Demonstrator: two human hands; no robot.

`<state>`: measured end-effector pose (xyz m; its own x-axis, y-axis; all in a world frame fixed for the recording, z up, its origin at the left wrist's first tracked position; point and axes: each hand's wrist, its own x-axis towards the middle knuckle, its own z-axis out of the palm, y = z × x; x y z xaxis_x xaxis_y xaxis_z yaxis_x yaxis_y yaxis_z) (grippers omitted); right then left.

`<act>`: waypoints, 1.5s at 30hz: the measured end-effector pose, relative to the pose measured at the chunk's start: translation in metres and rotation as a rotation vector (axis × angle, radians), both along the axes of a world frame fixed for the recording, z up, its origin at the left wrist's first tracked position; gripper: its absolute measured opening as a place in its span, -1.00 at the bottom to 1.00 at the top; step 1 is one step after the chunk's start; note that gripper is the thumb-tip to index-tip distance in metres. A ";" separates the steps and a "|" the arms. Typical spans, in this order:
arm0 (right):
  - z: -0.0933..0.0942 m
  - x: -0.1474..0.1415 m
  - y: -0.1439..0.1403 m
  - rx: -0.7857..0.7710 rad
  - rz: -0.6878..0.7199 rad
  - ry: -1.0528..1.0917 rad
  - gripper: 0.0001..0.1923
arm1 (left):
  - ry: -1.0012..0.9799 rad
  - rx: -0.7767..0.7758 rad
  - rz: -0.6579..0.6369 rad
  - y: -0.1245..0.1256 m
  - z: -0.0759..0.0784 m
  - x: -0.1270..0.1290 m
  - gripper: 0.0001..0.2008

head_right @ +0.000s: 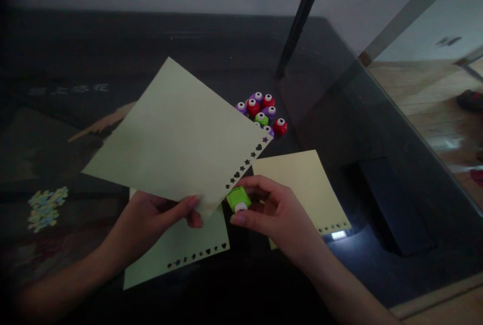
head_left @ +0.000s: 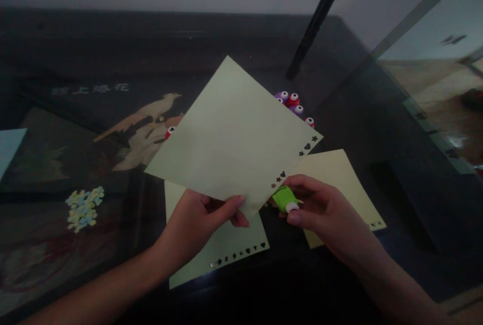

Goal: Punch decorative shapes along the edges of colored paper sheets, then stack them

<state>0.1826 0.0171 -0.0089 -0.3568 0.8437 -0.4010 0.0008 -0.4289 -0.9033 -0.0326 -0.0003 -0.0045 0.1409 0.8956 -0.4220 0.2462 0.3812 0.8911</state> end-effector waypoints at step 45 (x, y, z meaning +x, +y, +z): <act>0.005 -0.011 -0.006 -0.021 -0.033 0.106 -0.66 | 0.140 0.222 -0.044 -0.016 -0.008 0.009 -0.77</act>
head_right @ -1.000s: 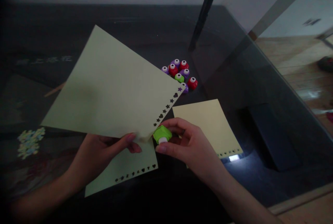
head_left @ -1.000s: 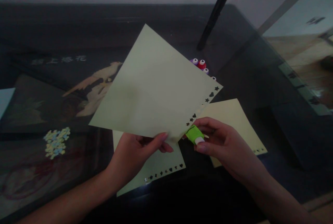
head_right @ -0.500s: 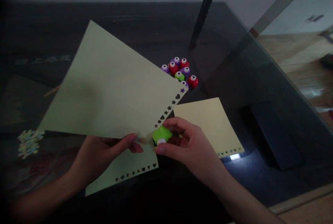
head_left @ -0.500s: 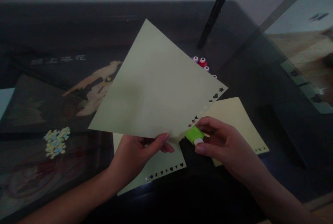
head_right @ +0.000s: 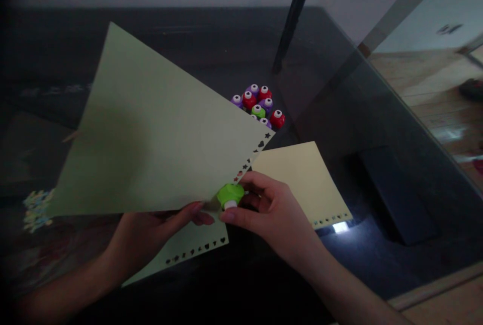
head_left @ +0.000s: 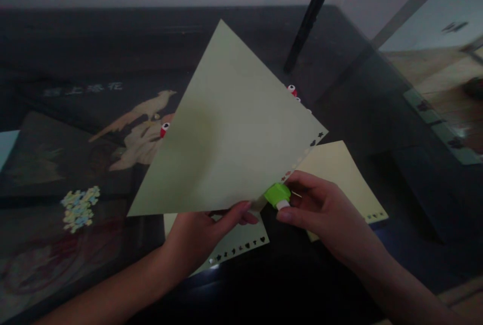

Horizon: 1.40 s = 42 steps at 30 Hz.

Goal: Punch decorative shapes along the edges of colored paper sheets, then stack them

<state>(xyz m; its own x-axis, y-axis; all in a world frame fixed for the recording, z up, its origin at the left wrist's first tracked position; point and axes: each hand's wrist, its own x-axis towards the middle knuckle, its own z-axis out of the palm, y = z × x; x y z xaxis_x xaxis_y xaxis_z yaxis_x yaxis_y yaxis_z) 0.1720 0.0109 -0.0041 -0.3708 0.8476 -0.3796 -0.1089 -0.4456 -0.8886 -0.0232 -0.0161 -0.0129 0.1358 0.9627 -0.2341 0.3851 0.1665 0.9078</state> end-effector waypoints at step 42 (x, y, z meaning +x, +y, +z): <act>0.003 0.002 -0.001 -0.002 0.066 -0.073 -0.77 | 0.191 0.145 -0.103 0.002 -0.002 -0.004 -0.73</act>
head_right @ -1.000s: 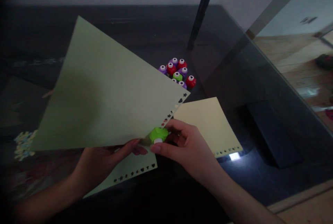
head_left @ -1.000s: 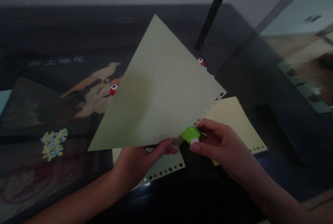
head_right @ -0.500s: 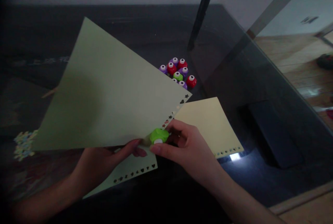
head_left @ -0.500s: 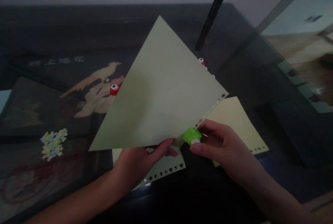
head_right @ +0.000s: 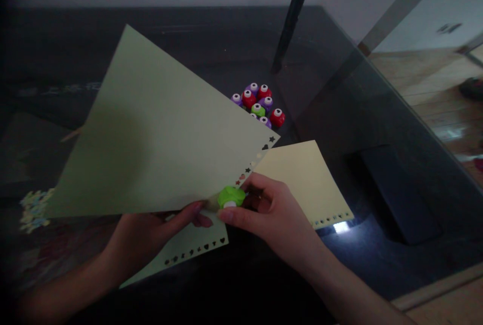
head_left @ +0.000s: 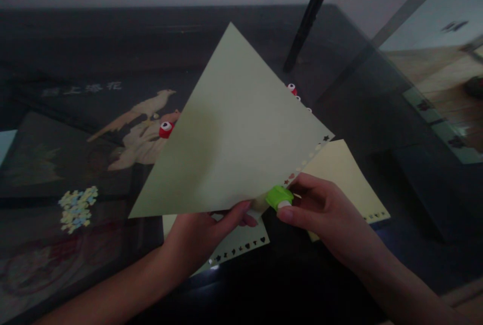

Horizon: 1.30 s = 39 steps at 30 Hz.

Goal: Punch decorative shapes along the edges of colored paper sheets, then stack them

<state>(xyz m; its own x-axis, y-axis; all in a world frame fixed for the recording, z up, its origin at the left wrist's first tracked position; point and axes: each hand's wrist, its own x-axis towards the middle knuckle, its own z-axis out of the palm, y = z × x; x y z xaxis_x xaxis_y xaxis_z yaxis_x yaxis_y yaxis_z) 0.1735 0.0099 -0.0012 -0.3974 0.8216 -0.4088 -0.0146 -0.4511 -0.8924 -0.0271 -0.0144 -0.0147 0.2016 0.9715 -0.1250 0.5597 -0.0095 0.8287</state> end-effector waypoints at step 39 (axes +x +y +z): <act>-0.002 0.000 -0.001 0.036 -0.033 -0.030 -0.78 | 0.102 0.003 -0.007 -0.001 0.002 0.000 -0.70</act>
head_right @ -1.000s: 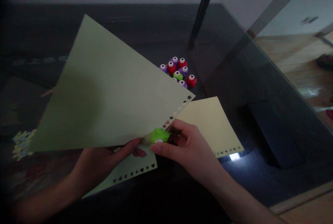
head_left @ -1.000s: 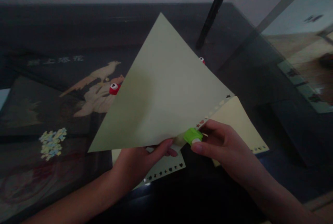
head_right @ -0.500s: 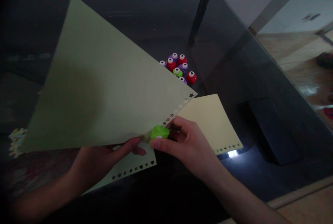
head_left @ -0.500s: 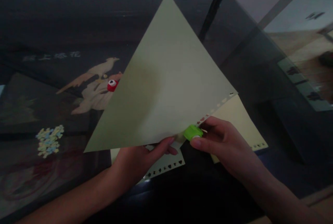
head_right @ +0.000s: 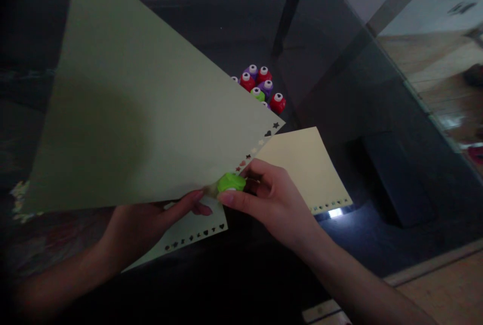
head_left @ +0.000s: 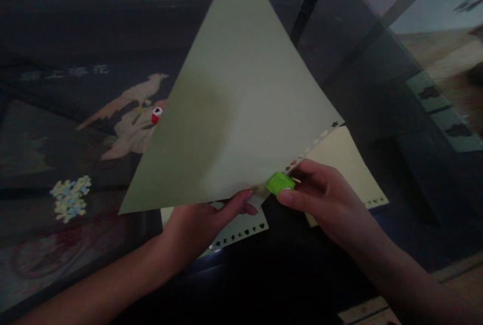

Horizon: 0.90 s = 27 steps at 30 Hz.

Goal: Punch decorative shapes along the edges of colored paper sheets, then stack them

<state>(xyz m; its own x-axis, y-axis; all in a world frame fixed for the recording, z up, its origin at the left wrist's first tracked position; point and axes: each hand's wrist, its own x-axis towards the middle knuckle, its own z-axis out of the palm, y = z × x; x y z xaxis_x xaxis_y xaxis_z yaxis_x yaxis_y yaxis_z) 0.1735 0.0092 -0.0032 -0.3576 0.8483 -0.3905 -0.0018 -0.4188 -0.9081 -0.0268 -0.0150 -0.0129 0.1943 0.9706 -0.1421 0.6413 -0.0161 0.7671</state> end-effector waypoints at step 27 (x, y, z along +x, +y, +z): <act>-0.011 0.002 0.001 0.103 -0.003 0.044 -0.81 | 0.110 0.077 -0.063 -0.002 -0.002 -0.001 -0.69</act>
<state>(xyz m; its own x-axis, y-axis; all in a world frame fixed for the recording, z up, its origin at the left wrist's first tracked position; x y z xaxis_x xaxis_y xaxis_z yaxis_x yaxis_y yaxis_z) 0.1758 0.0106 -0.0140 -0.3697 0.8842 -0.2856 -0.0435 -0.3235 -0.9452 -0.0275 -0.0169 -0.0145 0.2429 0.9657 -0.0915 0.7171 -0.1152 0.6874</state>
